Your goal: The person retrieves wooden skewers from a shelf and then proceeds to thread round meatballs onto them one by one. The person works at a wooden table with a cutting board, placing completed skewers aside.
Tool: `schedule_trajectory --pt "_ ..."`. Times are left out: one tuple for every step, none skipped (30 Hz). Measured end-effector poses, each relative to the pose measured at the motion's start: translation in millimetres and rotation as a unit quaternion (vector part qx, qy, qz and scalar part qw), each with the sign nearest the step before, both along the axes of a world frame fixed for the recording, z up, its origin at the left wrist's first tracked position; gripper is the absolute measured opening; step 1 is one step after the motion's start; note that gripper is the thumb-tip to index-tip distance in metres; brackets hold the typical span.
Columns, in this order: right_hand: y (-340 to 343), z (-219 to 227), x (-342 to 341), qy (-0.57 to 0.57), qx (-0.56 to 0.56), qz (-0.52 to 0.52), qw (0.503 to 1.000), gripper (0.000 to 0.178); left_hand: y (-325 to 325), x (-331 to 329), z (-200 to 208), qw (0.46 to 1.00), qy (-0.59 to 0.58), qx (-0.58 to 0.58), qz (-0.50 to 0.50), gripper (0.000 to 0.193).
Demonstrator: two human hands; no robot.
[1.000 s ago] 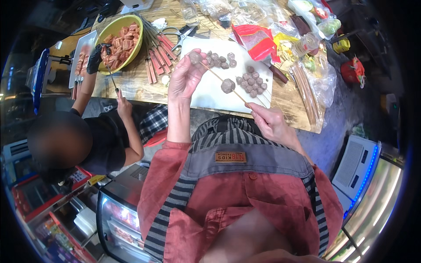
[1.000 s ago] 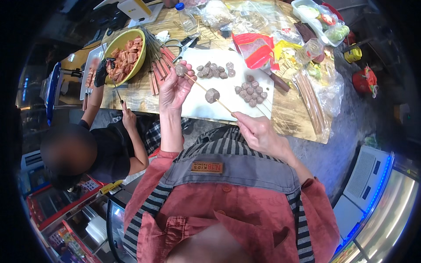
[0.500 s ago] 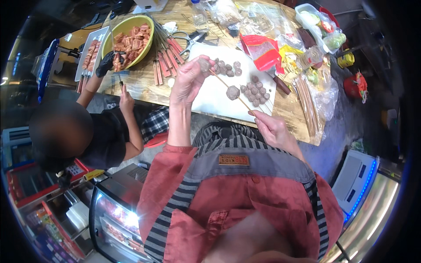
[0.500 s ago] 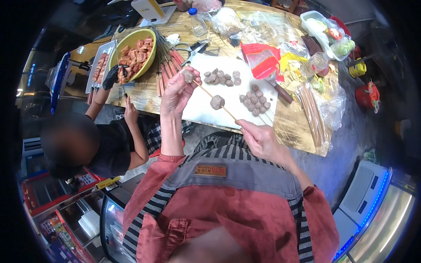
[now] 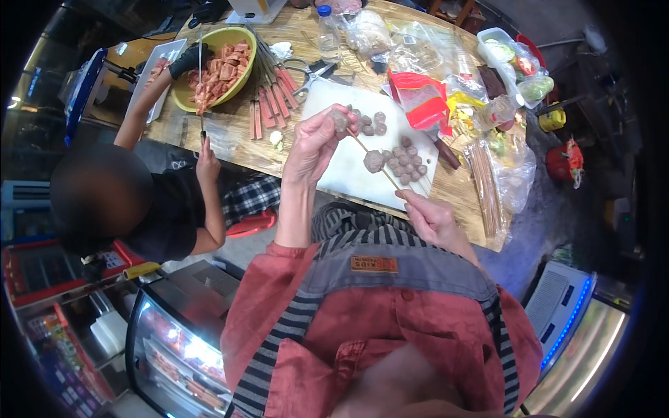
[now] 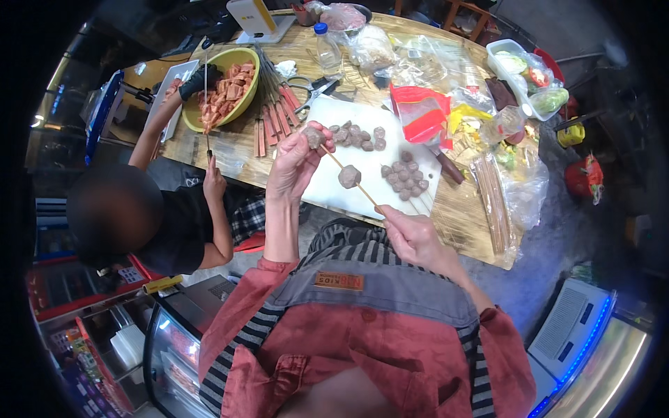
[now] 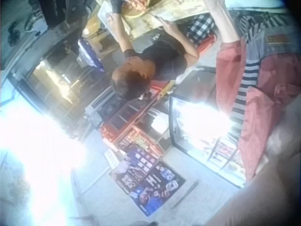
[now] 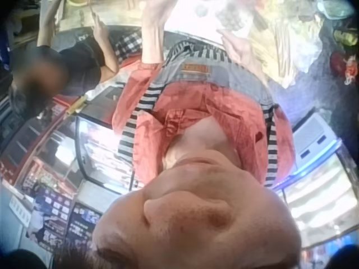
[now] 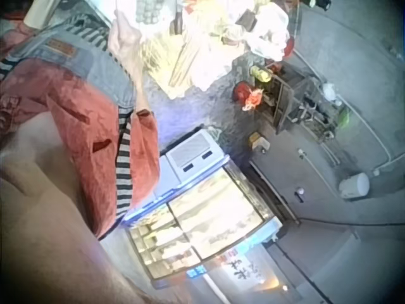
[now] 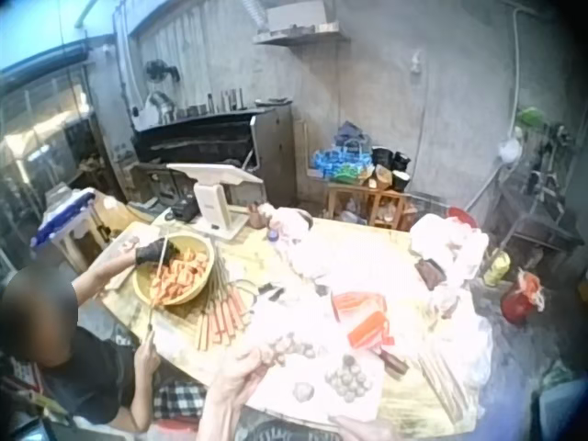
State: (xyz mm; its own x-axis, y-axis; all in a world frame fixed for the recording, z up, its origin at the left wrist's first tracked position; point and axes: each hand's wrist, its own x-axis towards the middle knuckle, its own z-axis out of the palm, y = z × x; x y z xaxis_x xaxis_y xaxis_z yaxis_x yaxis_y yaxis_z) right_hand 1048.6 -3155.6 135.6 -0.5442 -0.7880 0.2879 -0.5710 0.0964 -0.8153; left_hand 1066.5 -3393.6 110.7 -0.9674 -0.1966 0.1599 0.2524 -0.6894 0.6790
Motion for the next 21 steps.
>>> schedule_trajectory --pt "0 1 1 -0.005 -0.004 -0.001 1.000 0.026 3 0 1 1.000 0.001 0.003 -0.001 0.031" --pt "2 1 1 -0.010 -0.008 -0.002 1.000 0.026 6 -1 2 1.000 0.002 0.006 -0.002 0.031" --pt "6 -2 1 0.015 -0.020 -0.017 1.000 0.026 9 -4 2 1.000 0.001 0.001 0.002 0.031" --pt "8 0 1 0.007 -0.005 -0.019 1.000 0.027 11 -5 1 1.000 -0.004 -0.004 0.002 0.031" --pt "9 3 0 -0.002 0.009 -0.020 1.000 0.027 14 -5 -1 1.000 -0.009 -0.010 0.003 0.031" --pt "11 4 0 -0.010 0.024 -0.021 0.999 0.027 16 -4 -2 1.000 -0.011 -0.008 0.003 0.031" --pt "11 2 0 0.012 0.002 -0.023 1.000 0.027 19 -4 -1 1.000 -0.009 -0.007 0.005 0.031" --pt "13 2 -1 0.010 0.001 -0.022 1.000 0.027 22 -4 -1 1.000 -0.008 -0.004 0.007 0.031" --pt "14 3 -2 0.008 0.001 -0.021 1.000 0.026 24 -6 -2 1.000 -0.012 -0.007 0.006 0.032" --pt "16 2 -1 0.003 0.001 -0.018 1.000 0.026 26 -6 -3 1.000 -0.019 -0.007 0.006 0.032" --pt "17 1 -1 -0.004 -0.005 -0.017 1.000 0.026 29 -6 -4 1.000 -0.025 -0.006 0.005 0.032" --pt "18 -1 -2 -0.010 -0.012 -0.016 1.000 0.025 31 -5 -6 0.999 -0.032 -0.005 0.005 0.033" --pt "18 -2 -3 -0.016 -0.019 -0.016 1.000 0.025 34 -5 -7 0.999 -0.035 -0.004 0.004 0.032" --pt "19 -2 -4 -0.015 -0.016 -0.023 0.999 0.025 37 -4 -8 0.999 -0.038 -0.002 0.003 0.032" --pt "19 -2 -4 -0.015 -0.013 -0.030 0.999 0.025 39 -4 -9 0.999 -0.042 -0.001 0.003 0.031" --pt "19 -1 -4 -0.014 -0.010 -0.037 0.999 0.024 41 -4 -10 0.999 -0.041 -0.003 0.000 0.031" --pt "18 0 -5 -0.014 -0.003 -0.038 0.999 0.024 42 -5 -10 0.999 -0.040 -0.006 -0.003 0.032" --pt "16 2 -7 -0.014 0.005 -0.039 0.999 0.024 44 -5 -11 0.999 -0.039 -0.008 -0.005 0.032" --pt "14 3 -8 -0.012 0.010 -0.039 0.999 0.024 44 -6 -9 0.999 -0.039 0.003 -0.004 0.034" --pt "13 3 -9 -0.011 0.010 -0.041 0.999 0.024 45 -8 -6 0.999 -0.038 0.014 -0.003 0.035" --pt "11 3 -9 -0.009 0.010 -0.043 0.999 0.024 46 -9 -3 0.999 -0.037 0.024 -0.001 0.037"
